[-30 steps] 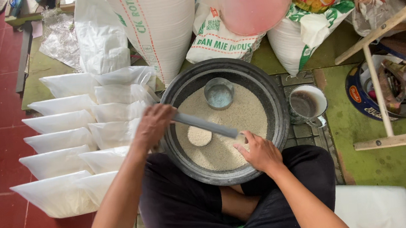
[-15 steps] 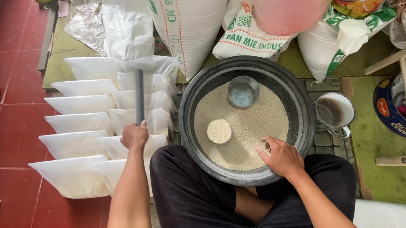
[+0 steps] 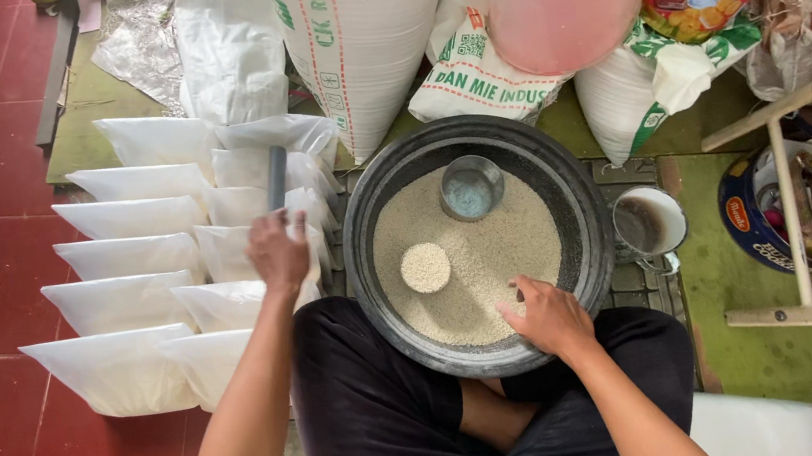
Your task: The person scoops rice from a large black tub into a clear plastic bag, using a small plastic cup and a cylindrical mold to measure and direct the rice.
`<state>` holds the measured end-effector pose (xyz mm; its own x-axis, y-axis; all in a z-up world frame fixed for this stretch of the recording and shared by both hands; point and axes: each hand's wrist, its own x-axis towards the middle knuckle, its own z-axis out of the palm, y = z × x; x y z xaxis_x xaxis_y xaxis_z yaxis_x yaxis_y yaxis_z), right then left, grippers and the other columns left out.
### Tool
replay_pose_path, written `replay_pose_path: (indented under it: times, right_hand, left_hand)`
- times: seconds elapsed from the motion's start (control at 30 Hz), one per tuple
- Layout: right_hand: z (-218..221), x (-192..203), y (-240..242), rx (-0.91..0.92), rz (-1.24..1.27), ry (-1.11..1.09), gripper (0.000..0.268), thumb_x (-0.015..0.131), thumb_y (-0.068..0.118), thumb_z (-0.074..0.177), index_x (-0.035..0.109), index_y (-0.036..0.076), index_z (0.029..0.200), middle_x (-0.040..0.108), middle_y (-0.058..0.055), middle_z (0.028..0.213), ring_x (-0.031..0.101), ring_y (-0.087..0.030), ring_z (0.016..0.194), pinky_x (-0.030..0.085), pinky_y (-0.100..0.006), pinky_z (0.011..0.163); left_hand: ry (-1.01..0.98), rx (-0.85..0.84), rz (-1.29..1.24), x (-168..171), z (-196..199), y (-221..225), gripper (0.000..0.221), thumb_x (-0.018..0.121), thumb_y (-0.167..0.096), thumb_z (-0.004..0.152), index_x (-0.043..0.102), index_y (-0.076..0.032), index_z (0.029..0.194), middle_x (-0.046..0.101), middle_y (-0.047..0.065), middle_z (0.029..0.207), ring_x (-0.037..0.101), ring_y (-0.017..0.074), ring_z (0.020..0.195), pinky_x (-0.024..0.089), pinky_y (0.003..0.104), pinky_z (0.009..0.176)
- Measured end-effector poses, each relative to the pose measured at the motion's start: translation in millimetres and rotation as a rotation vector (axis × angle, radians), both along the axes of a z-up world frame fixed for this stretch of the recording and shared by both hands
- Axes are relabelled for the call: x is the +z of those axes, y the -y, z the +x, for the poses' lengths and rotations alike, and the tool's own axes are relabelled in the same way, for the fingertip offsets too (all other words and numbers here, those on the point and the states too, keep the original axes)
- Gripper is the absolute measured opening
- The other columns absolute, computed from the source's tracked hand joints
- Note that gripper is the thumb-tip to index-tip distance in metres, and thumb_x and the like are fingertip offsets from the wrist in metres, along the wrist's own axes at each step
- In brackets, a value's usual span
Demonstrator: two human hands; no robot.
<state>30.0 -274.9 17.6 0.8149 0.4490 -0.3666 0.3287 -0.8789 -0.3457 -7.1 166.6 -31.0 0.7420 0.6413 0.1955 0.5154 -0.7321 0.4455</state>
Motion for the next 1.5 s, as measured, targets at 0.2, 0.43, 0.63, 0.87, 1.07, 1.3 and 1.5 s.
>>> replay_pose_path:
  times: [0.2,0.43,0.63,0.87,1.07,1.3,1.5]
  right_hand:
    - [9,-32,-9,0.191,0.085,0.108,0.074,0.071,0.061,0.082,0.055,0.018,0.140,0.068,-0.010,0.126,0.061,-0.032,0.127,0.055,-0.053,0.099]
    - [10,-49,-85,0.242,0.325,0.085,0.116,0.089,0.057,0.073,0.031,0.001,0.156,0.043,-0.026,0.154,0.032,-0.042,0.151,0.028,-0.060,0.122]
    - [13,-86,-121,0.120,0.505,0.227,0.120,0.093,0.038,0.059,0.031,0.005,0.157,0.054,-0.014,0.146,0.046,-0.032,0.143,0.039,-0.051,0.114]
    - [20,-107,-122,0.076,0.574,0.239,0.109,0.092,0.043,0.056,0.046,0.018,0.151,0.062,-0.004,0.136,0.057,-0.024,0.131,0.046,-0.043,0.099]
    - [17,-69,-112,-0.066,0.748,0.163,0.108,0.097,0.036,0.055,0.049,0.018,0.150,0.063,-0.013,0.139,0.060,-0.036,0.129,0.048,-0.053,0.102]
    - [27,-21,-68,-0.278,0.977,0.237,0.116,0.099,0.029,0.056,0.040,0.010,0.154,0.058,-0.024,0.140,0.056,-0.045,0.131,0.044,-0.058,0.111]
    - [69,-2,-42,-0.334,0.887,0.390,0.116,0.097,0.028,0.056,0.038,0.004,0.153,0.054,-0.028,0.141,0.055,-0.049,0.130,0.043,-0.062,0.111]
  left_hand:
    - [-0.096,-0.345,-0.293,47,24,108,0.059,0.048,-0.026,0.107,0.032,-0.013,0.162,0.033,0.019,0.161,0.047,0.0492,0.135,0.052,0.067,0.097]
    - [-0.123,-0.280,-0.032,34,24,115,0.065,0.057,-0.021,0.099,0.035,-0.013,0.161,0.034,0.014,0.160,0.054,0.0426,0.125,0.059,0.059,0.083]
    - [-0.150,-0.251,0.000,13,31,109,0.067,0.055,-0.028,0.100,0.033,-0.021,0.162,0.032,0.008,0.162,0.055,0.0377,0.125,0.060,0.055,0.078]
    - [-0.142,-0.232,0.002,12,32,109,0.067,0.053,-0.025,0.100,0.031,-0.023,0.163,0.033,0.006,0.163,0.055,0.0351,0.126,0.060,0.053,0.077]
    - [-0.132,-0.228,-0.004,15,34,106,0.067,0.055,-0.024,0.098,0.034,-0.024,0.161,0.037,0.005,0.160,0.057,0.0352,0.124,0.061,0.053,0.077]
    - [-0.153,-0.227,0.036,9,31,109,0.068,0.053,-0.026,0.097,0.032,-0.025,0.162,0.035,0.004,0.162,0.058,0.0337,0.124,0.062,0.052,0.075]
    - [-0.151,-0.226,-0.007,9,30,109,0.068,0.053,-0.025,0.097,0.032,-0.026,0.162,0.035,0.003,0.162,0.058,0.0353,0.124,0.062,0.054,0.076]
